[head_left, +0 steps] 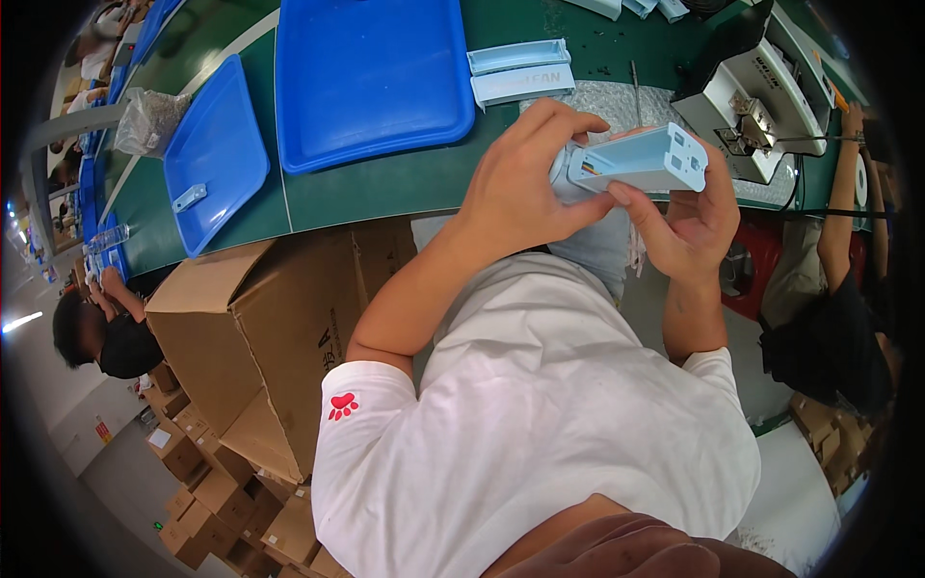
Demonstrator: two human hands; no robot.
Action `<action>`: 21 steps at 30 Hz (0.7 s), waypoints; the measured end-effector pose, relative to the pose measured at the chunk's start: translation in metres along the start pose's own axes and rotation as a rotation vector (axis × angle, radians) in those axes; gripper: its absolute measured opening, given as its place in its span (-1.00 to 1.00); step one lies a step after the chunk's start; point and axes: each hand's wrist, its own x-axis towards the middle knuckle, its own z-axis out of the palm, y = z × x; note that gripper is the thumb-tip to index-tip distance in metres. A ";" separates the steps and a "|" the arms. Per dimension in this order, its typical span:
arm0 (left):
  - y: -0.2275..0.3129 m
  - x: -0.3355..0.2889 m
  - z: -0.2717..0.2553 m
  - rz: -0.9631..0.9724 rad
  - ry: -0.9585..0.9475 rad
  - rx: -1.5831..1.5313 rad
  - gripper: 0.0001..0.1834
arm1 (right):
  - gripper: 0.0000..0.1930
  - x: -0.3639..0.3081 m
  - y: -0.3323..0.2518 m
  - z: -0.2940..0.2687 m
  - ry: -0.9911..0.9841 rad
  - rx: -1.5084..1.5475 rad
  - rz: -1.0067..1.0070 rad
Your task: The person assembles small electronic fan units by inserting circular fan components into rectangular light-blue plastic housings. They use a handheld power tool to secure the parts and place the finished units into blue trays on a green workbench.
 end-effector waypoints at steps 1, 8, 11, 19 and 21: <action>0.000 0.000 0.000 0.009 0.001 0.000 -0.44 | -0.39 0.001 -0.001 0.001 0.005 0.008 0.006; -0.005 0.000 0.001 0.143 0.058 -0.078 -0.51 | -0.43 0.003 -0.015 0.003 -0.027 -0.196 0.019; -0.002 -0.002 -0.004 0.064 -0.020 -0.104 -0.42 | -0.47 0.002 -0.011 0.000 0.001 -0.072 0.145; -0.032 0.006 0.025 0.083 -0.012 -0.202 -0.46 | -0.44 0.005 0.008 -0.044 -0.116 -0.197 0.127; -0.032 0.011 0.035 0.126 0.024 -0.196 -0.48 | -0.35 0.004 0.000 -0.074 0.008 -0.145 0.020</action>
